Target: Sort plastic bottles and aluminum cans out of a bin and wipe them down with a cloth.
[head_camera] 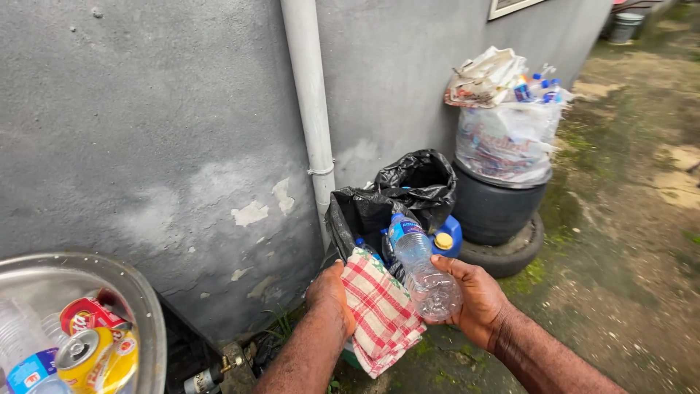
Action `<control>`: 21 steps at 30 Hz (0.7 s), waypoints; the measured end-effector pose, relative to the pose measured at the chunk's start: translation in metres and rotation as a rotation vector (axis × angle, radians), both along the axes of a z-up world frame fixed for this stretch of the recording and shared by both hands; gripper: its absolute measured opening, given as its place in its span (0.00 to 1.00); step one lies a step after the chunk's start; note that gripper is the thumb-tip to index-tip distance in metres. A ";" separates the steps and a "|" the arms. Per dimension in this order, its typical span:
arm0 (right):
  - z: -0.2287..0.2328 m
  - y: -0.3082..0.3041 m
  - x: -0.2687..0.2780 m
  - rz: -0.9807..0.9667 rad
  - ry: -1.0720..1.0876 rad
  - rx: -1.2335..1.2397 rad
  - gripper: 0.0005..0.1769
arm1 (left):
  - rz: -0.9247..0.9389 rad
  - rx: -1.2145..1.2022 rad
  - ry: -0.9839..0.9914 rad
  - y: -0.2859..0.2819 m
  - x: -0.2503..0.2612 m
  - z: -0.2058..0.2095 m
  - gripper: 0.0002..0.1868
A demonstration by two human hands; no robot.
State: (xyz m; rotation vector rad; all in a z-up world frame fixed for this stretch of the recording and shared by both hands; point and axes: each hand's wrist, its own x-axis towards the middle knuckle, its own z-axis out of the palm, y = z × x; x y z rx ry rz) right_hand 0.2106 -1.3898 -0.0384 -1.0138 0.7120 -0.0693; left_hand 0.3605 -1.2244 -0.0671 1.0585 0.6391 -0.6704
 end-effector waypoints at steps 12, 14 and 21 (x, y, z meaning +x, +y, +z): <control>-0.007 -0.110 0.063 0.332 0.130 -0.039 0.25 | 0.131 0.313 -0.023 -0.062 -0.007 0.014 0.20; 0.003 -0.114 0.070 0.354 0.157 -0.067 0.25 | 0.103 0.375 -0.022 -0.064 0.002 0.012 0.21; -0.006 -0.133 0.105 0.466 0.200 -0.188 0.30 | -0.205 0.801 0.002 -0.058 0.028 -0.026 0.27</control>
